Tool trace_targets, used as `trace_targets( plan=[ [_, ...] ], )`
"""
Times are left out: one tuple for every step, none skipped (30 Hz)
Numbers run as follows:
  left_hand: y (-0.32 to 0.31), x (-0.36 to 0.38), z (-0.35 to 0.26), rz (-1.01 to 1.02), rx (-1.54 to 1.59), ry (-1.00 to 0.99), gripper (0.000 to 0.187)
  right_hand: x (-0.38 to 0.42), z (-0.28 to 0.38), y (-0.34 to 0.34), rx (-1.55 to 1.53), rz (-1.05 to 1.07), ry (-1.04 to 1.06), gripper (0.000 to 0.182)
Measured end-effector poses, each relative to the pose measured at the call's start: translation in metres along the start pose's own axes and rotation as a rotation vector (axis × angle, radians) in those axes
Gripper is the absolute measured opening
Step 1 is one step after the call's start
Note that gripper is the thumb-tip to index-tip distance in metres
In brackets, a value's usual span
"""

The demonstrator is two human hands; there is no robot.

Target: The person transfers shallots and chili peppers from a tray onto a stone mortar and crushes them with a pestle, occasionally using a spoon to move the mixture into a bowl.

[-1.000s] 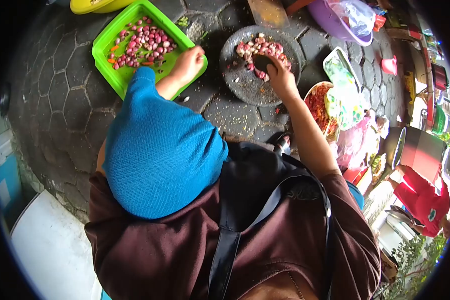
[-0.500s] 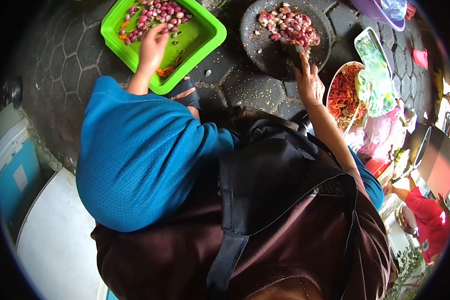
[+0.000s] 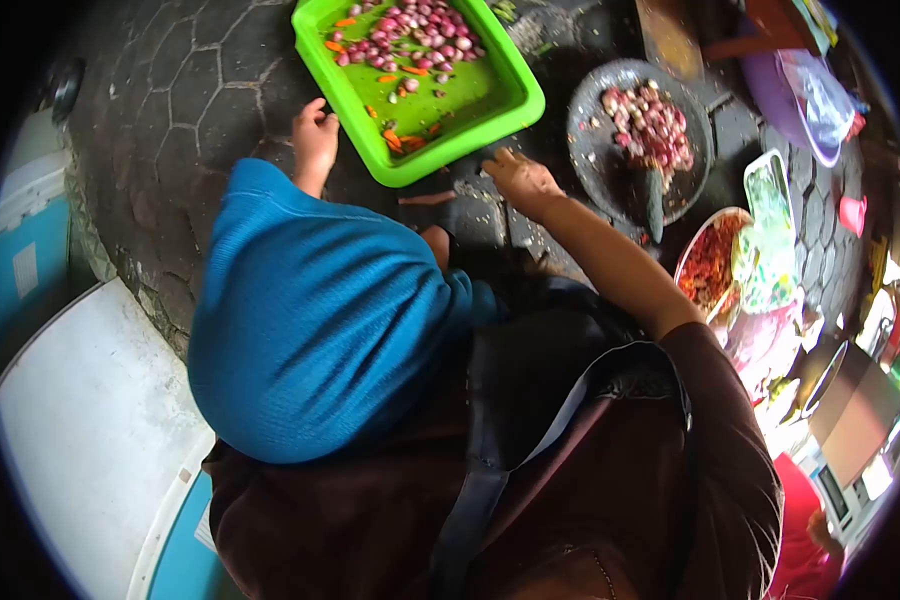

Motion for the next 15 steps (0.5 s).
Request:
trace_targets(
  plan=[
    [-0.002,-0.004,0.008,0.018,0.12,0.038,0.036,-0.007,0.0,-0.005,0.016,0.01,-0.005,0.022],
    [-0.009,-0.005,0.022,0.054,0.307,0.13,0.038,-0.011,0.0,-0.009,0.042,0.011,0.001,0.021],
    [-0.015,0.003,0.019,0.09,0.496,0.217,0.039,-0.015,-0.002,-0.014,0.064,0.052,-0.03,0.02],
    [-0.02,0.004,0.02,0.133,0.597,0.269,0.041,-0.016,0.0,-0.012,0.061,0.047,-0.019,0.02],
    [-0.022,0.006,0.022,0.13,0.689,0.339,0.037,-0.016,0.001,-0.011,0.058,0.045,-0.007,0.021],
    [-0.014,0.002,0.026,0.093,0.629,0.326,0.034,-0.016,-0.001,-0.011,0.065,0.031,0.001,0.019],
    [-0.006,0.0,0.042,0.053,0.562,0.322,0.031,-0.017,0.0,-0.012,0.064,0.018,0.016,0.018],
    [0.004,-0.014,0.075,-0.061,0.311,0.216,0.025,-0.018,0.0,-0.014,0.055,0.047,0.009,0.018],
    [0.017,-0.012,0.087,-0.119,0.302,0.278,0.022,-0.019,-0.001,-0.015,0.047,0.073,-0.004,0.017],
    [0.037,-0.011,0.087,-0.154,0.133,0.241,0.022,-0.019,0.0,-0.015,0.08,0.053,-0.021,0.016],
    [0.053,-0.009,0.088,-0.181,-0.034,0.204,0.022,-0.02,-0.002,-0.015,0.062,0.064,-0.041,0.016],
    [0.063,-0.005,0.097,-0.19,-0.034,0.209,0.022,-0.019,-0.002,-0.015,0.052,0.069,-0.045,0.015],
    [0.069,-0.003,0.104,-0.169,-0.099,0.221,0.022,-0.017,-0.003,-0.013,0.043,0.074,-0.052,0.014],
    [0.072,-0.002,0.11,-0.149,-0.164,0.233,0.022,-0.013,-0.003,-0.007,0.048,0.073,-0.043,0.014],
    [0.075,0.002,0.11,-0.154,-0.165,0.239,0.022,-0.005,-0.005,0.008,0.027,0.012,-0.072,0.013]
  ],
)
Point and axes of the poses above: each hand's wrist, its own x-axis away from the middle knuckle, its own y-axis out of the back of the hand, z = x × y, the point moved 10 cm from there along -x, towards the middle knuckle, and after that the axes turned 13 degrees about z, right-handed, at the moved point
